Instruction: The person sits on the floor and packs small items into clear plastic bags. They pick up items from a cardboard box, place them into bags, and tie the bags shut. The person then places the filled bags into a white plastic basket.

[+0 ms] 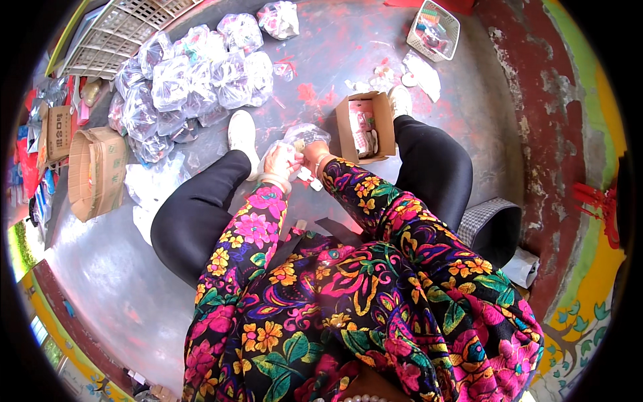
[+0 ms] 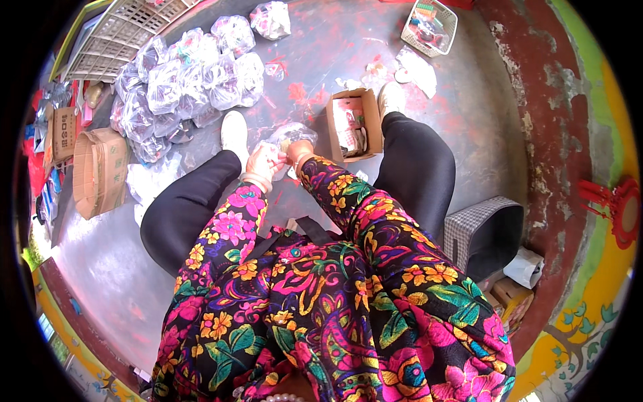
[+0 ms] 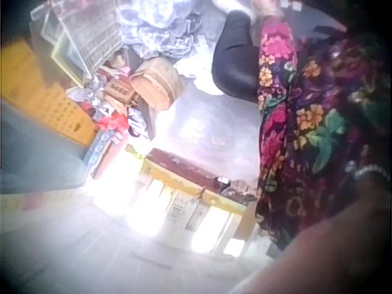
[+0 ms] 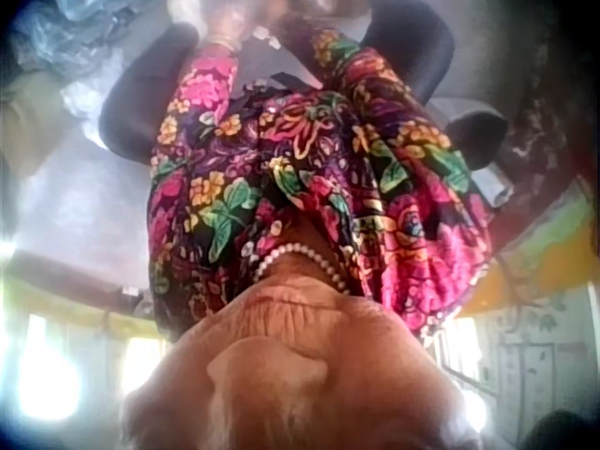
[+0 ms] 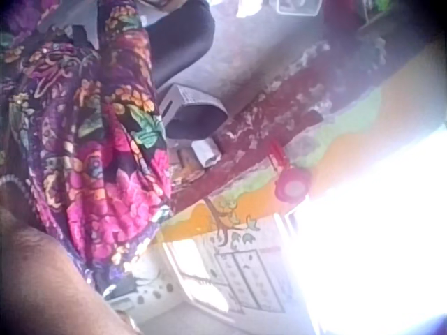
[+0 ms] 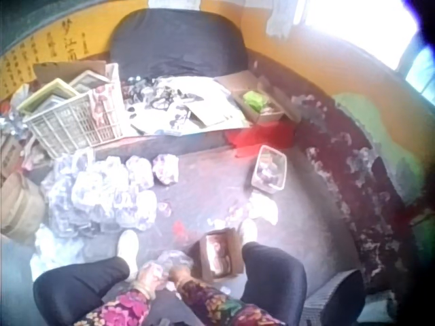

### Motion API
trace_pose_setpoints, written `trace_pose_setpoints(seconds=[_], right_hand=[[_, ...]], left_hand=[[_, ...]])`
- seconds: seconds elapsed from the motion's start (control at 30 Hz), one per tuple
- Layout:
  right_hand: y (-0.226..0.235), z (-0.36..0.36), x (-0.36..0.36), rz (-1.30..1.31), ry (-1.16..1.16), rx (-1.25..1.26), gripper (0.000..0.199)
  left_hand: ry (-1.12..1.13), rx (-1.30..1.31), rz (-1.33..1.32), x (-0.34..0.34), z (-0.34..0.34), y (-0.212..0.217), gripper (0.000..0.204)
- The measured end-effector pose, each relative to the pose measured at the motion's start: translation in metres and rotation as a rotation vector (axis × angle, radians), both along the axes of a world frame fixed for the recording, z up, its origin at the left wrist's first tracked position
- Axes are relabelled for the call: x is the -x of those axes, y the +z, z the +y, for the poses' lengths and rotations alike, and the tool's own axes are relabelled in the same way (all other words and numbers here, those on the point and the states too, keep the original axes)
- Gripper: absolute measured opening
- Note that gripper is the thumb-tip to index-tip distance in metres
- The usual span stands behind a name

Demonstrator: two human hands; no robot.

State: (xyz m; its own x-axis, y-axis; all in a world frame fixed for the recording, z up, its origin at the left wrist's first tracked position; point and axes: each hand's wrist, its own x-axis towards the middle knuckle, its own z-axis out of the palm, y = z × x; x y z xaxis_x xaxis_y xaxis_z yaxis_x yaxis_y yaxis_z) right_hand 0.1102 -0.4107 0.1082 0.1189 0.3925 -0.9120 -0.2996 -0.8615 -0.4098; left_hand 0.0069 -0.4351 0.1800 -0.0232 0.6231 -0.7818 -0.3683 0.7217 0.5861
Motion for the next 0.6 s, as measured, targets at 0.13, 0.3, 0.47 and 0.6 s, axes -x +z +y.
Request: trace_pose_setpoints(seconds=[0.13,0.3,0.47,0.6], right_hand=[[-0.010,-0.014,0.007,-0.092,0.207,-0.336,0.014],[0.009,-0.049,0.012,-0.186,0.280,-0.488,0.011],[0.030,-0.033,0.007,-0.079,0.601,-0.338,0.013],[-0.030,-0.001,-0.008,0.541,0.273,-0.055,0.015]], left_hand=[[0.085,0.028,0.021,0.005,0.003,-0.007,0.032],[0.140,-0.008,0.011,0.011,0.004,-0.012,0.028],[-0.054,-0.101,0.024,0.007,0.002,-0.010,0.027],[-0.230,-0.156,-0.124,-0.005,0.004,0.012,0.020]])
